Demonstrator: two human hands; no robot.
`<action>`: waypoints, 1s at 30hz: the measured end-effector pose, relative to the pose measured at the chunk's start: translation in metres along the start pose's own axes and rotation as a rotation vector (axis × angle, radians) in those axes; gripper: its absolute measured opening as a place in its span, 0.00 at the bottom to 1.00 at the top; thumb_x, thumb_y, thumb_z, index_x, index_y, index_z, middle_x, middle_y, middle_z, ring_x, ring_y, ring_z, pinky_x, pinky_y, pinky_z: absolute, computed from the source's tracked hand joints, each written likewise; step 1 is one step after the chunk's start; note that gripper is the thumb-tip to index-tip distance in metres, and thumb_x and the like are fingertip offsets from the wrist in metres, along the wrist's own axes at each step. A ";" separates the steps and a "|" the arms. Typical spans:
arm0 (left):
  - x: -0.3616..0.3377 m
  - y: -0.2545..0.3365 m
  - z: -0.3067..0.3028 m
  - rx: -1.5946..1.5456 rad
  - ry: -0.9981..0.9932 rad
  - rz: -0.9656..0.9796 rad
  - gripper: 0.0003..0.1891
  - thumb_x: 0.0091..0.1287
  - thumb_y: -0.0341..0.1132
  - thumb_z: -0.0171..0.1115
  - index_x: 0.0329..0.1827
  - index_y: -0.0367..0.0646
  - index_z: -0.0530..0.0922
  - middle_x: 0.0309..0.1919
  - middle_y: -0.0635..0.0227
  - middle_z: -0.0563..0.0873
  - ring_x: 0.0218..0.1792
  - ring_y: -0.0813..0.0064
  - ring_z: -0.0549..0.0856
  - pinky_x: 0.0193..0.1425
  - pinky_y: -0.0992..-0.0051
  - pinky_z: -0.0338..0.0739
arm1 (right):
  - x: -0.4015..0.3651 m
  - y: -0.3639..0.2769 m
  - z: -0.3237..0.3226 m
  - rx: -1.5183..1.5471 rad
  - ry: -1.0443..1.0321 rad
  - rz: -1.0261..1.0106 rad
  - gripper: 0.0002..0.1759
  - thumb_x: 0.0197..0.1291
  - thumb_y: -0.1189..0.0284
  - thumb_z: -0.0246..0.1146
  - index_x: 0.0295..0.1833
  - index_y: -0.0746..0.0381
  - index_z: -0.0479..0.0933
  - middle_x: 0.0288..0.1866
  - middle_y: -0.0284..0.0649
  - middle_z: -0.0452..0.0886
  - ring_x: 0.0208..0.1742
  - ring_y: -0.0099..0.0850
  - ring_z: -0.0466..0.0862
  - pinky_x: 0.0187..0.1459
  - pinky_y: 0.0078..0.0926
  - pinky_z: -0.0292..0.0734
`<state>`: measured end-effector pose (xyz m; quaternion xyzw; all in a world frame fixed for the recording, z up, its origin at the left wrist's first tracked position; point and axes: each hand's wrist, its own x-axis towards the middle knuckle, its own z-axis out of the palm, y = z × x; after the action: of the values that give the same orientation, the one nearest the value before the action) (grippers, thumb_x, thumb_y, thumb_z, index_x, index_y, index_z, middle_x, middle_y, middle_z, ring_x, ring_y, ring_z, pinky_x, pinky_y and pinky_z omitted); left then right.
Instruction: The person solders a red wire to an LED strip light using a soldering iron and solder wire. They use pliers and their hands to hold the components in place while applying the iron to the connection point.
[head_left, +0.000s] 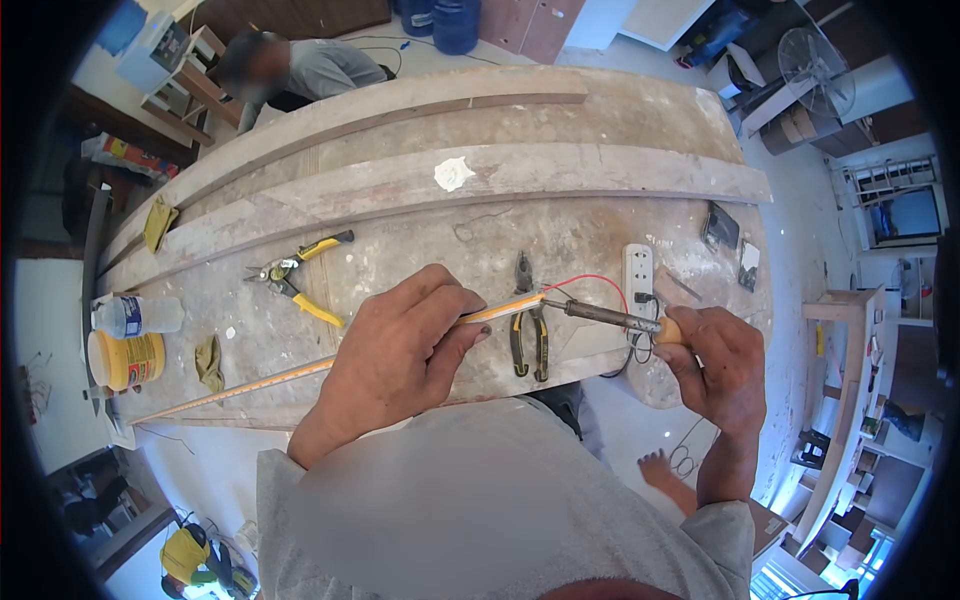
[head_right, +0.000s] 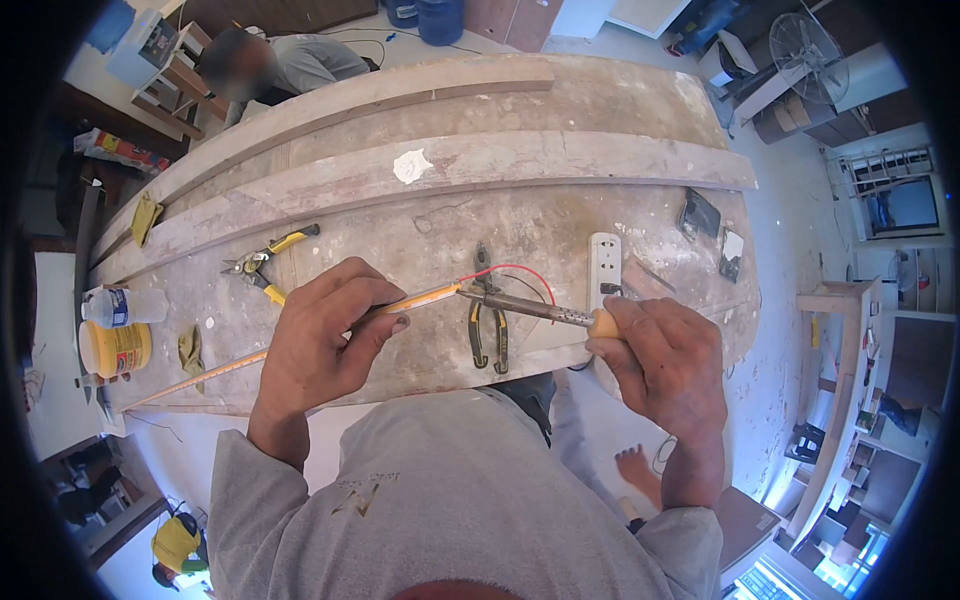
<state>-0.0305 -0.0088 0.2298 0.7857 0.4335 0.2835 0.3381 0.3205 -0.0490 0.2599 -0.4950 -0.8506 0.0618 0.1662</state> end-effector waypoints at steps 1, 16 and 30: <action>0.000 0.000 0.000 0.000 -0.001 0.000 0.06 0.71 0.28 0.73 0.48 0.39 0.86 0.37 0.62 0.83 0.32 0.59 0.84 0.36 0.60 0.78 | 0.000 0.000 0.000 -0.015 0.013 -0.014 0.20 0.64 0.64 0.79 0.55 0.66 0.87 0.36 0.43 0.88 0.34 0.41 0.88 0.36 0.40 0.82; 0.000 0.001 0.001 0.012 0.011 -0.009 0.11 0.64 0.23 0.77 0.47 0.37 0.86 0.39 0.59 0.87 0.35 0.60 0.88 0.37 0.65 0.80 | 0.000 -0.001 0.000 -0.006 -0.007 0.023 0.21 0.63 0.64 0.79 0.55 0.66 0.86 0.37 0.44 0.89 0.36 0.41 0.90 0.37 0.39 0.84; -0.001 0.000 0.001 0.005 0.020 -0.004 0.11 0.64 0.23 0.78 0.47 0.37 0.86 0.39 0.59 0.87 0.36 0.60 0.89 0.37 0.65 0.81 | -0.002 0.000 0.004 0.006 -0.048 0.024 0.19 0.71 0.62 0.75 0.55 0.65 0.85 0.34 0.43 0.87 0.31 0.41 0.88 0.33 0.40 0.82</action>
<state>-0.0300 -0.0100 0.2290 0.7829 0.4392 0.2895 0.3322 0.3207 -0.0506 0.2558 -0.5032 -0.8481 0.0781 0.1462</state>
